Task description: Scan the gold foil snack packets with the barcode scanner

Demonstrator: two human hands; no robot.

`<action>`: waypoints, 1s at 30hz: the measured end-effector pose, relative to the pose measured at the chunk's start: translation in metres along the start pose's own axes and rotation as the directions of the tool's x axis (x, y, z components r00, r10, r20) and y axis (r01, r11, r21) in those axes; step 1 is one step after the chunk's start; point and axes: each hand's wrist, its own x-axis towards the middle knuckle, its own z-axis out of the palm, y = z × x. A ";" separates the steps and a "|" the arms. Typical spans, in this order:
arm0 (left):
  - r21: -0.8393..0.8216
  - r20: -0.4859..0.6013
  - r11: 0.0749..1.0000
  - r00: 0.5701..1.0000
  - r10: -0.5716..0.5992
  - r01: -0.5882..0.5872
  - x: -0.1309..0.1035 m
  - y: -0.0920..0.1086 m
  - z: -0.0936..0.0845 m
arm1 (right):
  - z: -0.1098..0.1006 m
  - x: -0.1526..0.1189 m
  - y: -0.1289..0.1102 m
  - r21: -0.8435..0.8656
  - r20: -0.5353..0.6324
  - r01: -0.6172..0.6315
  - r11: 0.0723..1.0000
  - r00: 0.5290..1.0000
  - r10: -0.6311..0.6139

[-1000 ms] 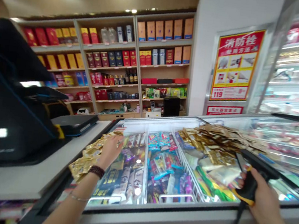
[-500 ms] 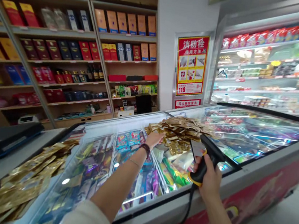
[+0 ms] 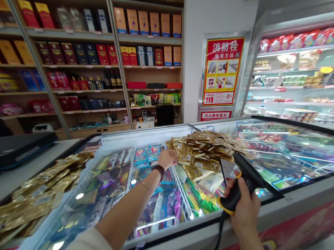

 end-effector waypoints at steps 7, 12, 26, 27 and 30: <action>0.028 -0.127 0.999 0.991 -0.036 0.040 -0.041 -0.038 -0.073 | 0.001 0.000 -0.003 -0.041 -0.030 -0.033 0.999 0.999 0.032; -0.059 -0.099 0.994 0.990 -0.098 0.092 -0.078 -0.070 -0.113 | 0.010 -0.009 -0.003 -0.153 0.053 -0.119 0.981 0.990 0.128; -0.155 -0.255 0.982 0.955 -0.148 0.110 -0.141 -0.156 -0.215 | 0.105 -0.129 0.049 -0.610 0.617 0.224 0.760 0.736 0.278; -0.155 -0.263 0.982 0.953 -0.148 0.110 -0.141 -0.157 -0.218 | 0.108 -0.134 0.051 -0.619 0.632 0.272 0.737 0.729 0.262; -0.172 -0.278 0.980 0.950 -0.144 0.099 -0.140 -0.157 -0.223 | 0.111 -0.139 0.059 -0.664 0.662 0.373 0.648 0.697 0.276</action>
